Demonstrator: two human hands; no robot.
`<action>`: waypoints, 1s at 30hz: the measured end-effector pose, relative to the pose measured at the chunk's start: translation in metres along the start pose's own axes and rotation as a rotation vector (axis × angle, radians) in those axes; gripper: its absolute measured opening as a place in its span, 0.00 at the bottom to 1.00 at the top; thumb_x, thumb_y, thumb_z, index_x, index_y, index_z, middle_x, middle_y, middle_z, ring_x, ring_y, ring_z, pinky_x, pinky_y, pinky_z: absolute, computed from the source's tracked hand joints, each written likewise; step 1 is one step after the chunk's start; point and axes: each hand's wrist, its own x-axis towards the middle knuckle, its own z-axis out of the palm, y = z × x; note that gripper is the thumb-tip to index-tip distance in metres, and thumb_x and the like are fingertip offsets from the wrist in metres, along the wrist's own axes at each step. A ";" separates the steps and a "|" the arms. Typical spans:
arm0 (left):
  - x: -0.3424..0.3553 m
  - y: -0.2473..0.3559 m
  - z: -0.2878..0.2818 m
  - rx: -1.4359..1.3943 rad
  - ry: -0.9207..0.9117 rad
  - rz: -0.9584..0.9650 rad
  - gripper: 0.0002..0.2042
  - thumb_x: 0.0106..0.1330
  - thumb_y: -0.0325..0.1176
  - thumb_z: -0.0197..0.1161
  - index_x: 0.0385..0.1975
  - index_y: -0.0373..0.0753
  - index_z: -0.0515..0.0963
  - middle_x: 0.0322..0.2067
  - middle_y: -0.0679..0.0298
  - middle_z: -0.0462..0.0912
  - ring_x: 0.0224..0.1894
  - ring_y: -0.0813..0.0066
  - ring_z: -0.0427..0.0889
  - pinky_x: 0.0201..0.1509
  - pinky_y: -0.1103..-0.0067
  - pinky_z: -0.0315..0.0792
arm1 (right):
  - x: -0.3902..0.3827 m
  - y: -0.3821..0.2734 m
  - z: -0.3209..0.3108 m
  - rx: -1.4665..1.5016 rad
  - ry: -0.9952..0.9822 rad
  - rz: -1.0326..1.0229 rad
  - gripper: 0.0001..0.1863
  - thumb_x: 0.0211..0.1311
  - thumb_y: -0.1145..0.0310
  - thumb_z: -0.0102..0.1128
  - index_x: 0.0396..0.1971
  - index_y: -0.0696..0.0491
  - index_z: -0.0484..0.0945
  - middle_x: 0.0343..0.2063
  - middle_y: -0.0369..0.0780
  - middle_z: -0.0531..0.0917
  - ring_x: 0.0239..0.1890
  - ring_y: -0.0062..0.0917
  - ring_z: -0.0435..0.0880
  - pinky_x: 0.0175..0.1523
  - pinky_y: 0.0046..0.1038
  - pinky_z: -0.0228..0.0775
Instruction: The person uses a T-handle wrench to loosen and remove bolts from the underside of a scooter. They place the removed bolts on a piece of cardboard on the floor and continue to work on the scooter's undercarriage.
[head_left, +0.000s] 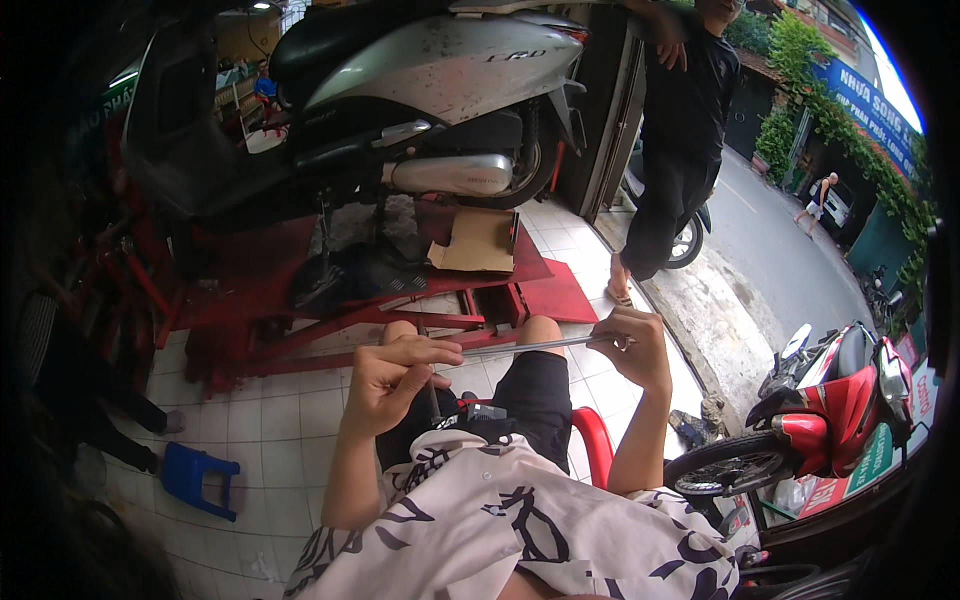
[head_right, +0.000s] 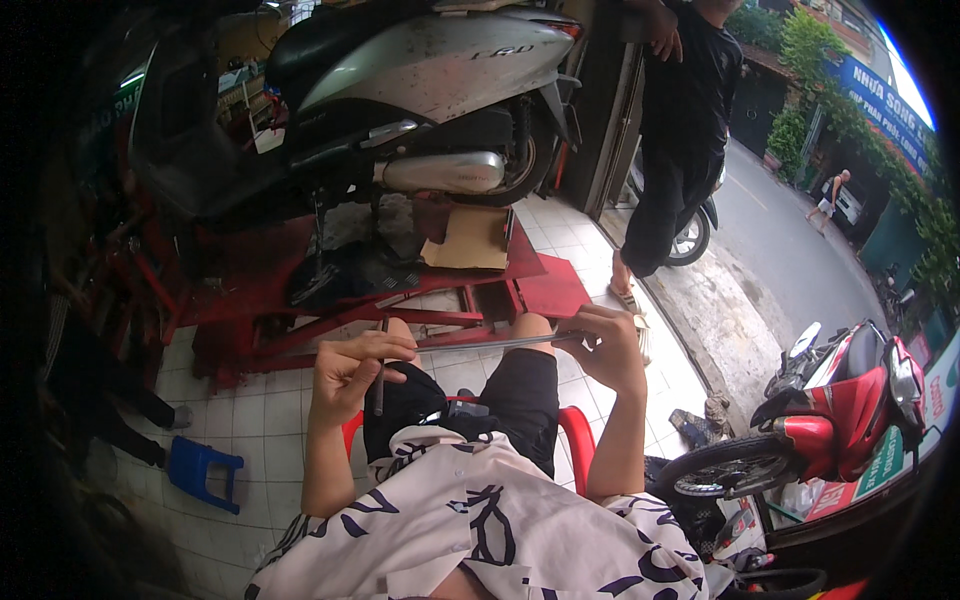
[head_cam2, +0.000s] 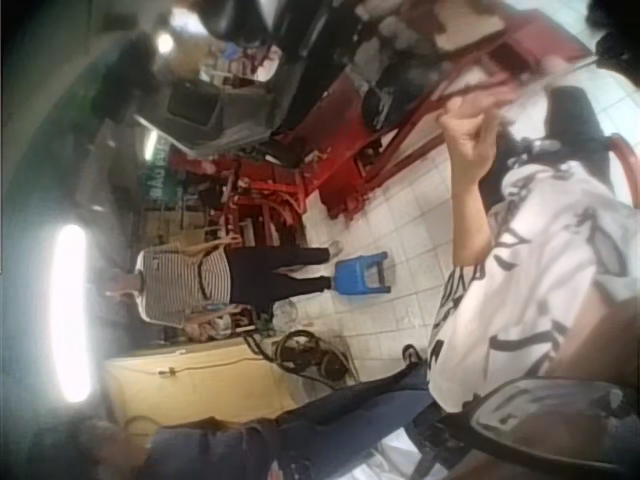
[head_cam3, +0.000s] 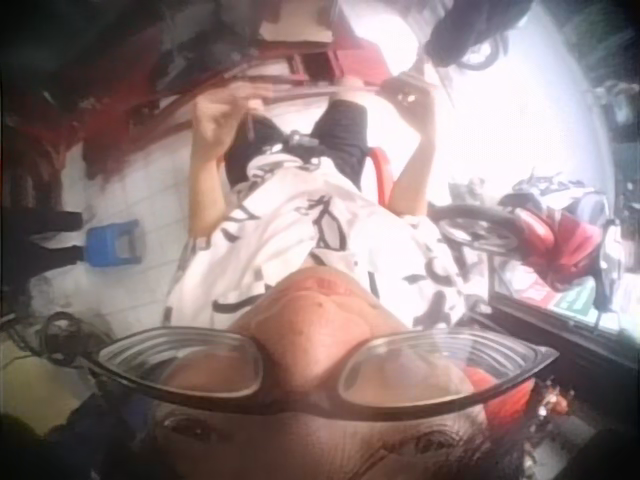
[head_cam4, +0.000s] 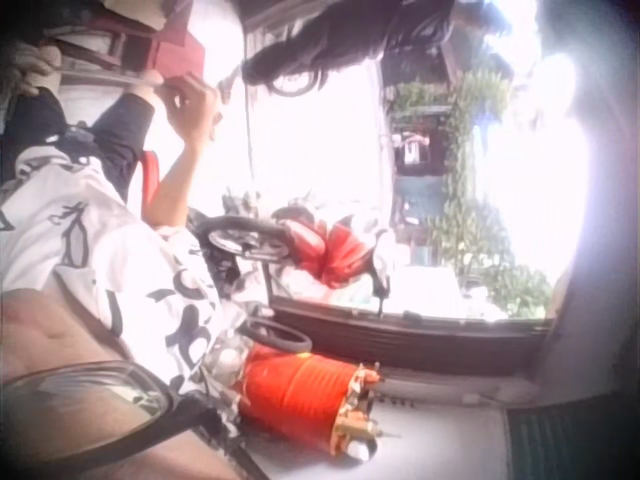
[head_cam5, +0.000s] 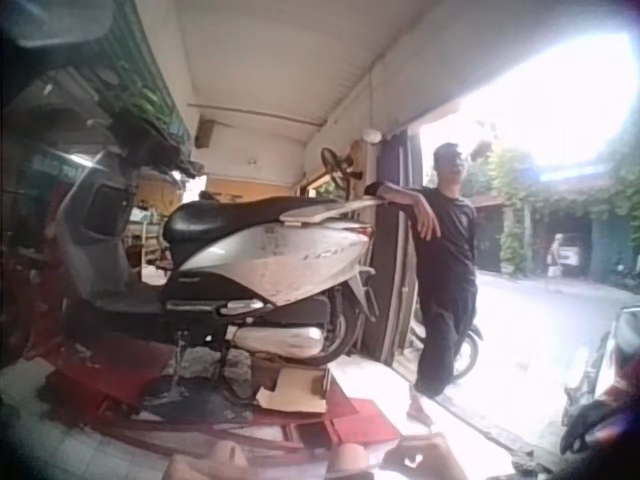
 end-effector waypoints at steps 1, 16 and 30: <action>0.001 0.000 0.000 0.061 0.010 -0.042 0.23 0.71 0.47 0.49 0.38 0.30 0.82 0.38 0.53 0.84 0.42 0.65 0.82 0.42 0.75 0.75 | 0.000 0.000 0.001 -0.022 -0.001 0.014 0.09 0.33 0.79 0.72 0.21 0.57 0.82 0.14 0.36 0.76 0.14 0.19 0.68 0.21 0.21 0.59; -0.001 -0.002 -0.007 -0.220 -0.016 -0.255 0.27 0.72 0.48 0.47 0.61 0.32 0.64 0.33 0.54 0.83 0.35 0.67 0.85 0.35 0.81 0.74 | -0.003 0.012 0.008 -0.121 -0.089 -0.130 0.06 0.38 0.79 0.69 0.20 0.59 0.80 0.12 0.40 0.76 0.15 0.24 0.76 0.23 0.23 0.64; 0.001 0.006 0.012 0.134 0.108 -0.379 0.12 0.70 0.32 0.53 0.36 0.30 0.79 0.29 0.59 0.82 0.27 0.74 0.84 0.27 0.85 0.72 | -0.001 0.009 0.032 0.187 -0.371 -0.040 0.05 0.53 0.75 0.63 0.28 0.59 0.78 0.17 0.45 0.75 0.20 0.43 0.74 0.29 0.35 0.66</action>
